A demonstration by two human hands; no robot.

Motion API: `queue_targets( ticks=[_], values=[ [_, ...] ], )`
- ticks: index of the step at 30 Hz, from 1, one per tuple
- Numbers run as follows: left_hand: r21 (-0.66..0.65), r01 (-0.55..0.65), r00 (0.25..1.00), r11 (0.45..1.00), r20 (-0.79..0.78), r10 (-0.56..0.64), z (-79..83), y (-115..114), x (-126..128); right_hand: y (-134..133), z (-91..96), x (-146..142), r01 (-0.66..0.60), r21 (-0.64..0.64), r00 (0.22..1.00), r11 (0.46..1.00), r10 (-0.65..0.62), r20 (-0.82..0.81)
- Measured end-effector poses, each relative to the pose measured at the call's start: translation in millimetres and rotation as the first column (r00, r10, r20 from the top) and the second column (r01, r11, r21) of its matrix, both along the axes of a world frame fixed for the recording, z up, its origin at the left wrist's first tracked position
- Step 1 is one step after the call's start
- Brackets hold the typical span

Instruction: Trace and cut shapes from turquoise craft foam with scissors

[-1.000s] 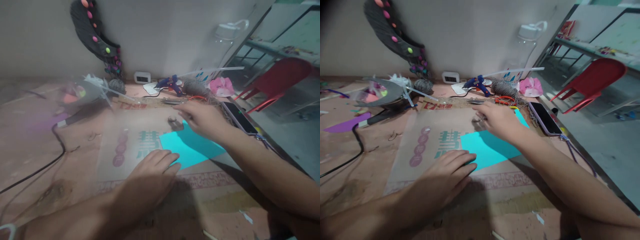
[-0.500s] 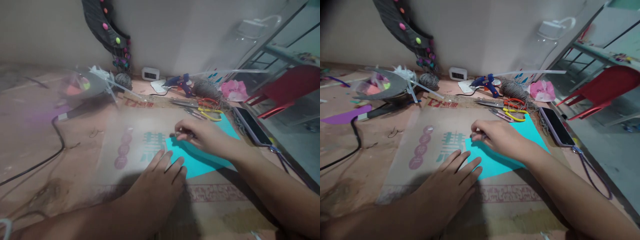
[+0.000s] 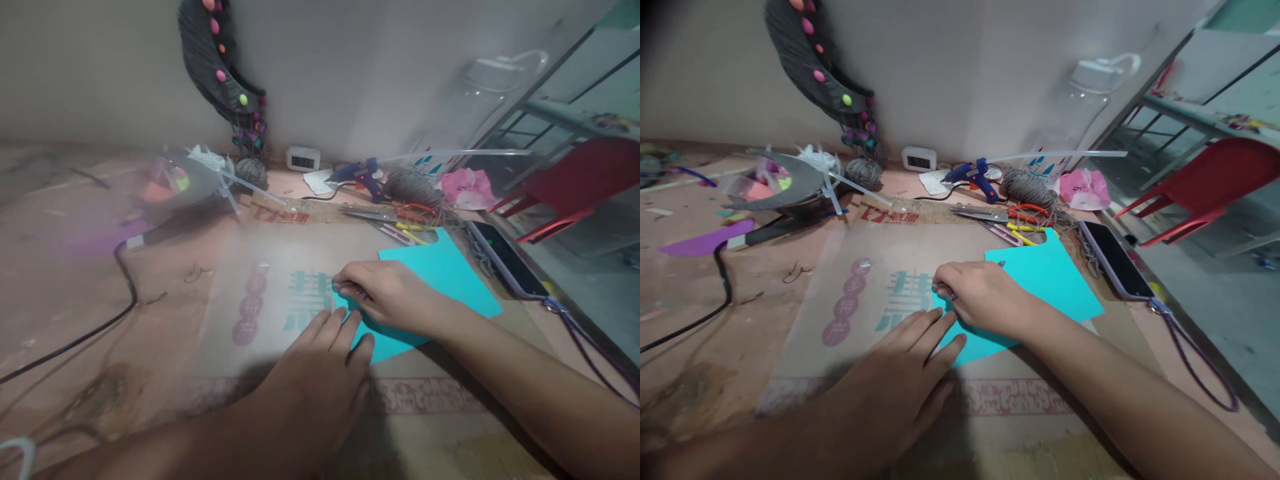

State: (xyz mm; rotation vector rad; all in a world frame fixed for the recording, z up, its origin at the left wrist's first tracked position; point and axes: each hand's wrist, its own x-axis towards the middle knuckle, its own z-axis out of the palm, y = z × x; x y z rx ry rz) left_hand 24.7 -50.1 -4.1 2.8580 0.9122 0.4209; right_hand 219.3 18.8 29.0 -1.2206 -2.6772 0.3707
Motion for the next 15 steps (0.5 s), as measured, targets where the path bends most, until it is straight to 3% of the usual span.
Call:
queue_targets(
  ticks=[3,10,15],
  values=[
    [-0.018,0.008,1.0,1.0,0.012,-0.008,2.7,0.4,-0.8,-2.2,7.3,3.7,0.02,-0.091,0.999,0.996,-0.017,0.035],
    [-0.071,0.003,1.0,0.997,0.024,-0.001,6.2,2.0,-0.7,0.2,-7.2,-0.6,0.024,0.08,1.0,0.997,-0.023,-0.011],
    [-0.1,-0.002,1.0,0.995,0.024,0.005,9.1,4.7,-0.5,-4.3,3.3,0.1,0.04,-0.109,0.999,0.993,-0.04,0.002]
  ],
)
